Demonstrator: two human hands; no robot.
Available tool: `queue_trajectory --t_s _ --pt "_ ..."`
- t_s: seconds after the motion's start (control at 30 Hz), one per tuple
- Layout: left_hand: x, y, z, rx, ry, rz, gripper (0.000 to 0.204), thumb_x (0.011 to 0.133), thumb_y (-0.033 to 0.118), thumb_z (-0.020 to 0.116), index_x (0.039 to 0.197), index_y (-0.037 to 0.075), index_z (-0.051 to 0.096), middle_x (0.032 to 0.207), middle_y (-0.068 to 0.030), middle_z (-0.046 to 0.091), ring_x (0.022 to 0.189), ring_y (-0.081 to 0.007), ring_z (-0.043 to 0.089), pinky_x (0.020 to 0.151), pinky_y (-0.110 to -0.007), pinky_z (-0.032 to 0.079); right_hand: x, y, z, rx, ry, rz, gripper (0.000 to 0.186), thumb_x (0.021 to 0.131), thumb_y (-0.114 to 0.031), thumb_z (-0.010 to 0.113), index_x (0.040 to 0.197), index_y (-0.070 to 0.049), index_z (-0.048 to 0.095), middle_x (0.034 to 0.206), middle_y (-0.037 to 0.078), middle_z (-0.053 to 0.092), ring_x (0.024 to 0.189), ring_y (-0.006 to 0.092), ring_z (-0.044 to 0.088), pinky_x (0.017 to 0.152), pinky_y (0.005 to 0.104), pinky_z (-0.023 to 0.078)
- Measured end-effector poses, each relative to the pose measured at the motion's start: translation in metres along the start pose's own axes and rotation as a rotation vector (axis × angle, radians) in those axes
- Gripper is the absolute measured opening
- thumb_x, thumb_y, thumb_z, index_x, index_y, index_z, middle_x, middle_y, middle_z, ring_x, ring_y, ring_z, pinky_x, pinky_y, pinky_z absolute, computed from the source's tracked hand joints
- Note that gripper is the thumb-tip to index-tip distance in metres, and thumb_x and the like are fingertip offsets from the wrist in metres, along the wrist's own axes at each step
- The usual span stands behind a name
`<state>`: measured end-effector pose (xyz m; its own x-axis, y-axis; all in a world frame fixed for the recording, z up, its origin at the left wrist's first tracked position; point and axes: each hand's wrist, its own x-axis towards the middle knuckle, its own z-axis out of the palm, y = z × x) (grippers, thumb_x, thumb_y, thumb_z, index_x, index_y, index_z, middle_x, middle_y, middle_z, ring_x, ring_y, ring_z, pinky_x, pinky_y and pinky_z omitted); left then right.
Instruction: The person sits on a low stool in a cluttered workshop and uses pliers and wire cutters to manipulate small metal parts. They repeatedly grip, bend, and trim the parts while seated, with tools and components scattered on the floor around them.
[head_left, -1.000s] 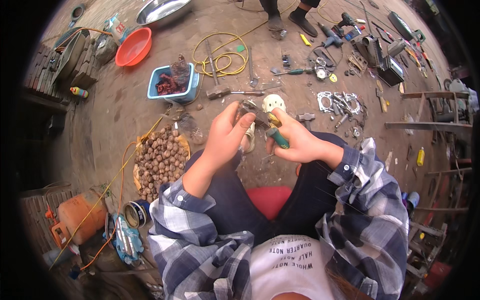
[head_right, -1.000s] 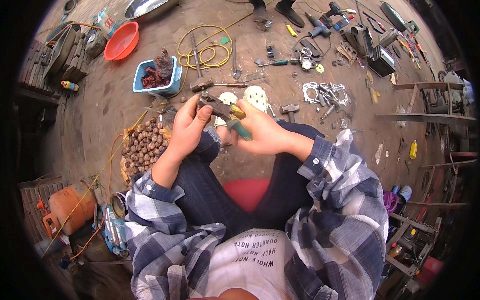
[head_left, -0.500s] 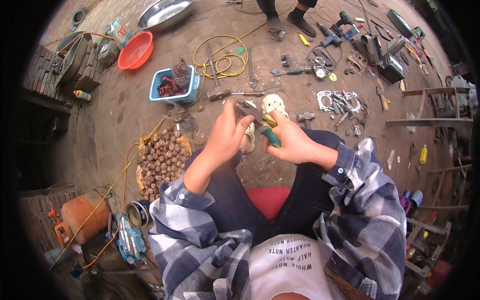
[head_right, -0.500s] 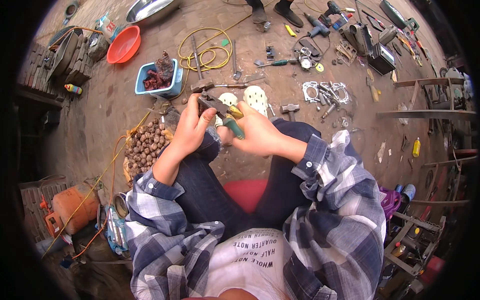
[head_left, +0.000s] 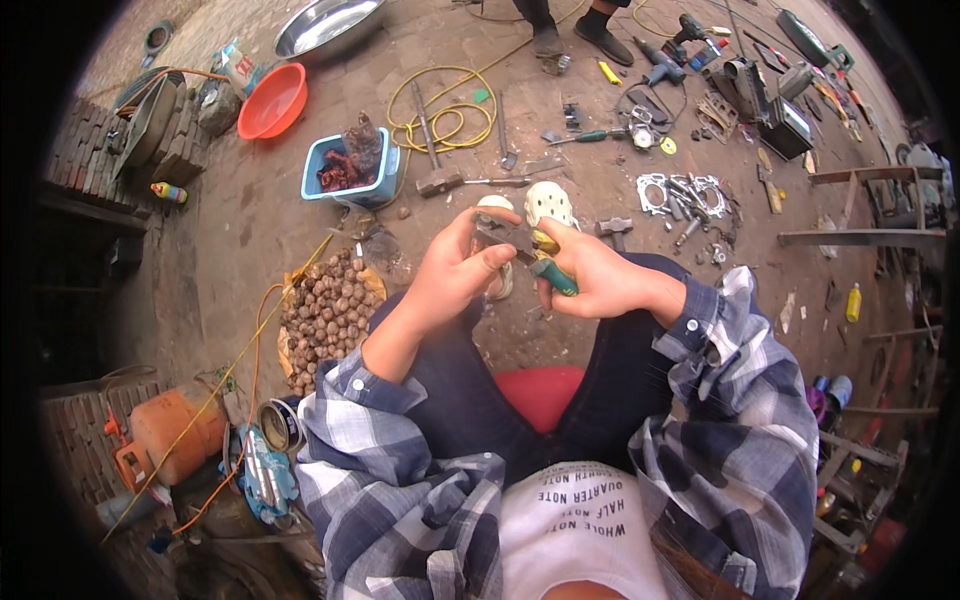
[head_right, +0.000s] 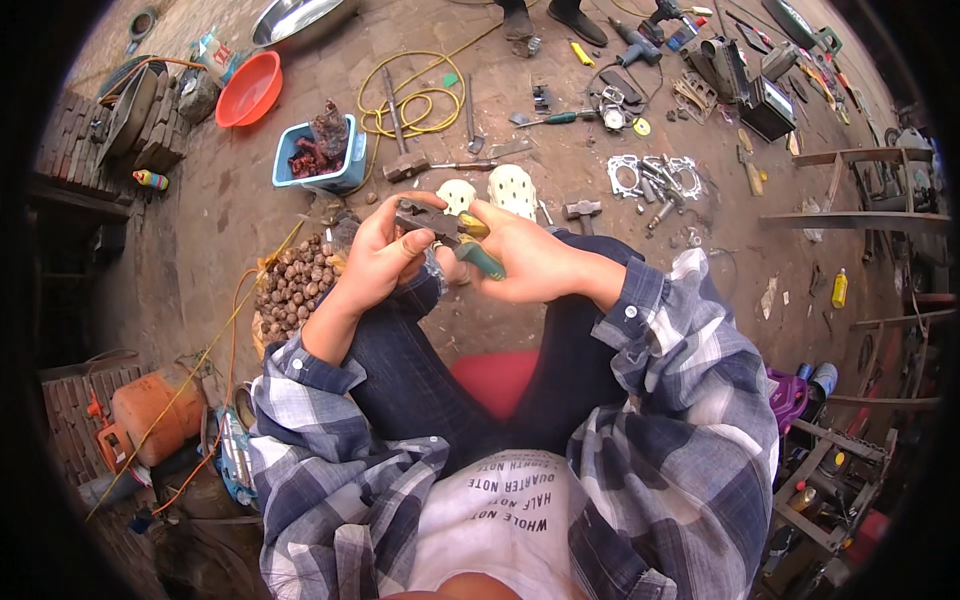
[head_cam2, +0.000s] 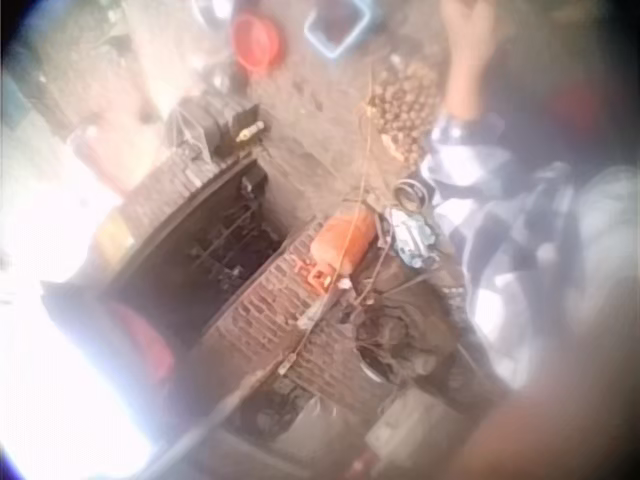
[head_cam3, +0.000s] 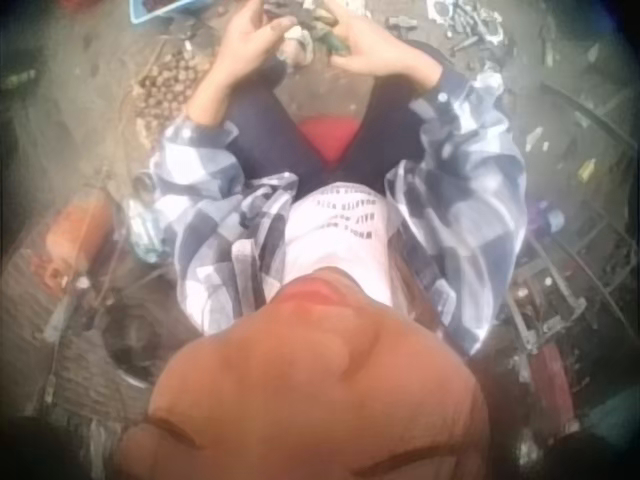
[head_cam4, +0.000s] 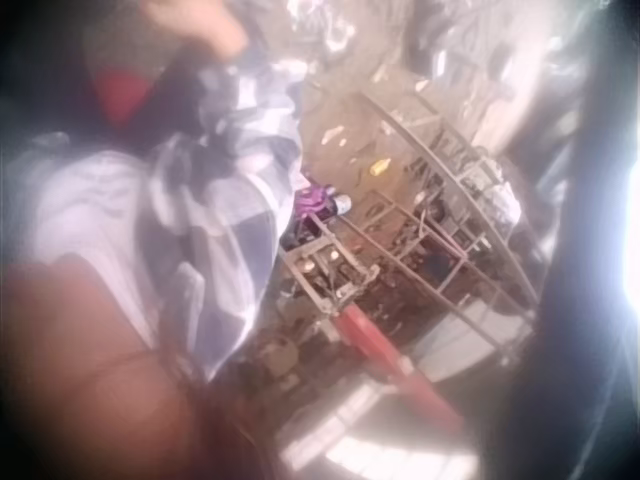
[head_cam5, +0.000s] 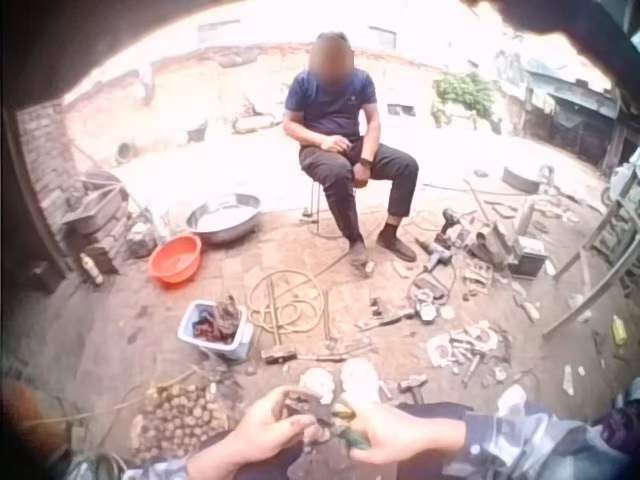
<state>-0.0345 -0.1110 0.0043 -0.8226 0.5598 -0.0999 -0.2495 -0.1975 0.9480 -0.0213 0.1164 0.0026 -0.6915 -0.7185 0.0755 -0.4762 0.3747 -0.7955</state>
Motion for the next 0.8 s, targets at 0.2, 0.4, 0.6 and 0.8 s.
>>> queue_trajectory --t_s 0.2,0.4,0.6,0.8 --pt "-0.001 0.008 -0.003 -0.284 -0.199 -0.011 0.042 0.094 0.024 0.063 0.125 0.001 0.046 0.058 0.0059 0.037 0.042 -0.0028 0.026 0.041 -0.022 0.019 0.005 -0.007 0.000 0.246 0.001 -0.080 0.015 0.068 -0.010 0.066 0.082 -0.006 0.067 0.110 0.017 0.048 0.103 0.0322 0.052 0.089 0.0393 0.045" --pt "0.003 0.009 -0.002 -0.236 -0.177 0.065 0.053 0.093 0.031 0.063 0.130 -0.002 0.042 0.059 0.0057 0.035 0.045 -0.0036 0.027 0.043 -0.021 0.021 0.006 -0.010 -0.006 0.275 -0.021 -0.066 0.014 0.069 -0.009 0.062 0.079 -0.007 0.070 0.117 0.015 0.048 0.113 0.0292 0.049 0.099 0.0386 0.040" --pt "0.007 0.007 -0.001 -0.056 0.110 0.231 0.053 0.098 0.029 0.052 0.138 -0.003 0.038 0.075 0.0023 0.040 0.058 -0.0053 0.035 0.052 -0.020 0.029 0.016 -0.002 -0.004 0.362 0.152 0.058 0.023 0.070 -0.013 0.062 0.088 -0.006 0.075 0.133 0.014 0.046 0.122 0.0283 0.046 0.104 0.0386 0.036" --pt "0.013 0.003 -0.010 -0.015 0.191 0.240 0.035 0.102 0.019 0.042 0.128 -0.003 0.048 0.083 0.0022 0.046 0.070 -0.0056 0.042 0.062 -0.020 0.036 0.015 -0.002 -0.005 0.253 0.160 0.083 0.021 0.070 -0.012 0.062 0.086 -0.007 0.074 0.132 0.016 0.047 0.121 0.0298 0.048 0.103 0.0399 0.038"
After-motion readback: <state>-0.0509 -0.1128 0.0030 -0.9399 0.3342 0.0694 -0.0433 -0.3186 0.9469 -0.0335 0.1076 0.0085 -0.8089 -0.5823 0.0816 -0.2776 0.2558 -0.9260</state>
